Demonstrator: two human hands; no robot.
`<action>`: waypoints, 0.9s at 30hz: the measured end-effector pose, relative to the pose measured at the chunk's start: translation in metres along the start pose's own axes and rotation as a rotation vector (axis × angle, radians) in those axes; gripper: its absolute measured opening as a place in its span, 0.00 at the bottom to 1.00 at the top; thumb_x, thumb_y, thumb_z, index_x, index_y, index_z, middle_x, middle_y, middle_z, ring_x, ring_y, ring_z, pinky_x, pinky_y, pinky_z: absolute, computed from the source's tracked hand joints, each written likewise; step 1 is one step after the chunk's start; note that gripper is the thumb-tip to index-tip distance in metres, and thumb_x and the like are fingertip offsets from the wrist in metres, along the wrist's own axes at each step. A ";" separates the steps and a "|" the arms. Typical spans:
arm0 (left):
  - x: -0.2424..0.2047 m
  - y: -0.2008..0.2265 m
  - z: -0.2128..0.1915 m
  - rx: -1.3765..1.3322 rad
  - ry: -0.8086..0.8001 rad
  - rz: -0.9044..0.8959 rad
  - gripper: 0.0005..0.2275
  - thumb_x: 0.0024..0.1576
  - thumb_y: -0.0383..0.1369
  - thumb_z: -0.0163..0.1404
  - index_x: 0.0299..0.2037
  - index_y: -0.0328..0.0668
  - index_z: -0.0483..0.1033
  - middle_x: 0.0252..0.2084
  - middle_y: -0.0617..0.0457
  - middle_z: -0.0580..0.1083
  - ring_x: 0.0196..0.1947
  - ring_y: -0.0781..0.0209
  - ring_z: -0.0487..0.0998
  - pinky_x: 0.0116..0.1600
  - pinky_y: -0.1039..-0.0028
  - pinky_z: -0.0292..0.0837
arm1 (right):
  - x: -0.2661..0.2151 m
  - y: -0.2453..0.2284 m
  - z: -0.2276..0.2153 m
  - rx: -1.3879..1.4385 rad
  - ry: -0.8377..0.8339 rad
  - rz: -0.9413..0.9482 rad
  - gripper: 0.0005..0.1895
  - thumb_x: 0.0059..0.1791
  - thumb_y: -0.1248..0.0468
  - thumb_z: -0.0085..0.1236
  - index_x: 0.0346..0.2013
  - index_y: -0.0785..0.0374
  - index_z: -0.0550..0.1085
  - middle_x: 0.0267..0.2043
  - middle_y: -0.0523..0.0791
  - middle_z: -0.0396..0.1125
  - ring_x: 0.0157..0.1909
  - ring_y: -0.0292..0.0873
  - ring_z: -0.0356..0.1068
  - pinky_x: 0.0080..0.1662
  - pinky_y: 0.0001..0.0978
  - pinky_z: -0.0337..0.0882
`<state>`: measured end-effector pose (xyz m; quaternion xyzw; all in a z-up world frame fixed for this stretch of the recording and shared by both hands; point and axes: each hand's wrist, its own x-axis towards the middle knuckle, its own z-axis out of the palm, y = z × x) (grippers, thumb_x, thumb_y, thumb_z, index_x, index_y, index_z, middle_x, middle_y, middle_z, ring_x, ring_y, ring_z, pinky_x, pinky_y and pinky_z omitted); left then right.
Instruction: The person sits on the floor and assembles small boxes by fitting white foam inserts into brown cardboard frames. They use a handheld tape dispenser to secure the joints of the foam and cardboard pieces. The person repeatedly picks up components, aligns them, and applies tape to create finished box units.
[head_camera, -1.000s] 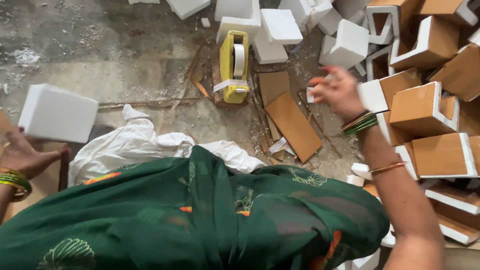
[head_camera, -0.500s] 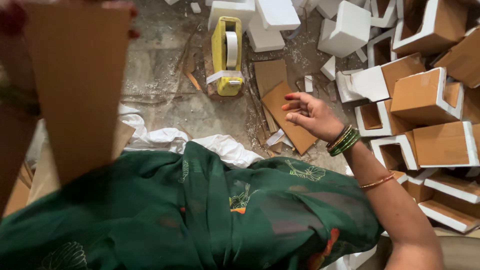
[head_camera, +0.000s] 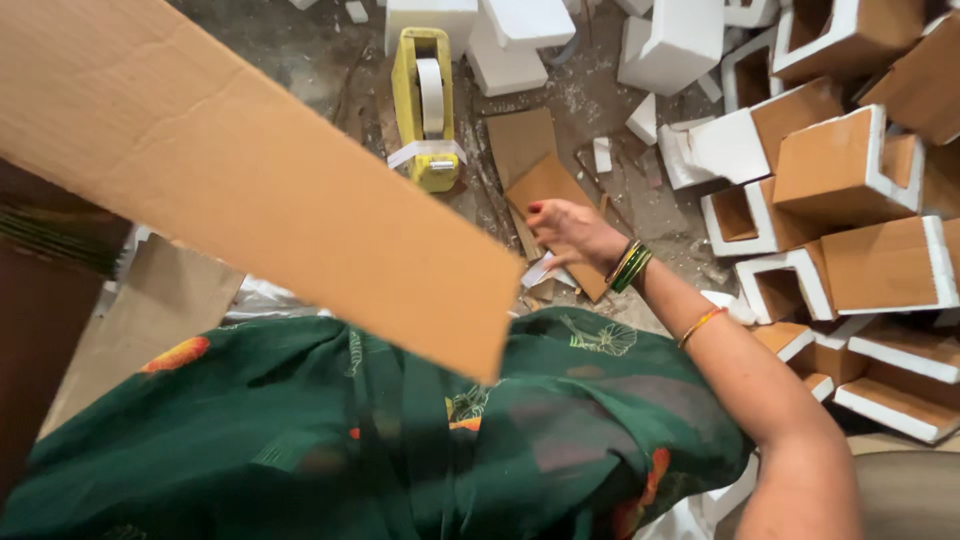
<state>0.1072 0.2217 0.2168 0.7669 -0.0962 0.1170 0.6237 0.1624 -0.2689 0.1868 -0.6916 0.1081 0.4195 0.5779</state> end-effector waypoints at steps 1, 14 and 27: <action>-0.002 -0.004 0.001 -0.046 0.064 -0.008 0.30 0.54 0.28 0.45 0.71 0.36 0.63 0.70 0.42 0.64 0.63 0.51 0.72 0.63 0.63 0.73 | -0.008 -0.005 0.013 0.158 -0.183 0.050 0.38 0.46 0.45 0.57 0.65 0.61 0.64 0.54 0.43 0.72 0.51 0.40 0.75 0.45 0.41 0.80; -0.073 -0.019 0.025 -0.461 0.016 -0.992 0.24 0.58 0.22 0.49 0.67 0.42 0.63 0.54 0.42 0.75 0.47 0.49 0.79 0.48 0.58 0.80 | 0.074 0.011 -0.024 -1.148 -0.065 -0.075 0.16 0.55 0.50 0.57 0.47 0.57 0.81 0.44 0.50 0.77 0.44 0.47 0.73 0.46 0.43 0.72; -0.138 -0.103 0.083 -0.532 0.090 -1.074 0.14 0.64 0.32 0.46 0.58 0.38 0.66 0.47 0.47 0.76 0.41 0.58 0.79 0.43 0.65 0.78 | 0.211 -0.123 -0.031 -1.883 0.830 -0.343 0.41 0.43 0.50 0.61 0.68 0.59 0.64 0.74 0.57 0.43 0.76 0.64 0.34 0.69 0.65 0.40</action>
